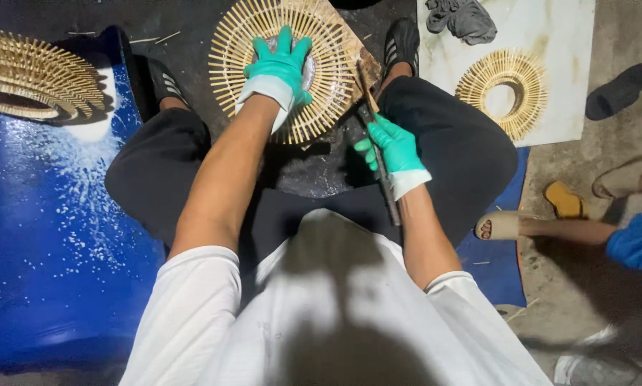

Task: The worker uses a hand scraper to shape and clean the edges of circular wooden/bamboo frames.

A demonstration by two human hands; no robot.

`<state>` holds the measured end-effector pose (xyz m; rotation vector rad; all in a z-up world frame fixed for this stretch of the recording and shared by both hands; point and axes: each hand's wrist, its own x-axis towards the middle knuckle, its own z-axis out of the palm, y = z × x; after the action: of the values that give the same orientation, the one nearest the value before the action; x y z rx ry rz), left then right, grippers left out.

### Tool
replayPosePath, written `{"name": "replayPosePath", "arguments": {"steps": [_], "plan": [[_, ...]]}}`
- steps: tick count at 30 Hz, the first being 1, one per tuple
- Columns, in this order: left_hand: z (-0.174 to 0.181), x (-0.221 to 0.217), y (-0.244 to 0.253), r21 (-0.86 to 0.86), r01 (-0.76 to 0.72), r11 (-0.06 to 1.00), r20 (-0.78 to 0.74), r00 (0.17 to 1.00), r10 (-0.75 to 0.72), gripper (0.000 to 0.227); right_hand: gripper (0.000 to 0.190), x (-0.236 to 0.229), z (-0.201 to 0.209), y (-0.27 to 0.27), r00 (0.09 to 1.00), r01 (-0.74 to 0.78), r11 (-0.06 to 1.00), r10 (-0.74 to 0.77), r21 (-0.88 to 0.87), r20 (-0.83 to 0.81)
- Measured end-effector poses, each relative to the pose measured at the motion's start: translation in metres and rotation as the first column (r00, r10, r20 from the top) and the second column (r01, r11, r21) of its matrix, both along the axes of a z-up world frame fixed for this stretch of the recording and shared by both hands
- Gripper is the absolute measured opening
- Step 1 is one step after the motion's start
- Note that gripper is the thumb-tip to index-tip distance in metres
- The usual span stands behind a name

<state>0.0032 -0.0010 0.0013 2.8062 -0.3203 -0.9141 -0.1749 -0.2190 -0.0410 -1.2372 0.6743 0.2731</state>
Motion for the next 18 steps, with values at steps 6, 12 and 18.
{"name": "replayPosePath", "arguments": {"steps": [6,12,18], "plan": [[-0.009,0.003,0.004,-0.018,0.051,0.999,-0.004,0.999,-0.051,0.121,0.047,0.0,-0.006,-0.003,1.0,-0.012,1.0,0.012,0.014,0.008],[-0.005,0.003,0.004,-0.042,0.068,0.997,0.007,0.998,-0.068,0.123,0.048,0.001,-0.005,-0.003,1.0,-0.027,1.0,0.027,-0.009,0.015],[-0.02,0.005,0.008,-0.029,0.105,0.994,0.002,0.995,-0.105,0.124,0.048,0.002,-0.004,0.0,0.999,-0.035,0.999,0.035,0.0,0.029]]}}
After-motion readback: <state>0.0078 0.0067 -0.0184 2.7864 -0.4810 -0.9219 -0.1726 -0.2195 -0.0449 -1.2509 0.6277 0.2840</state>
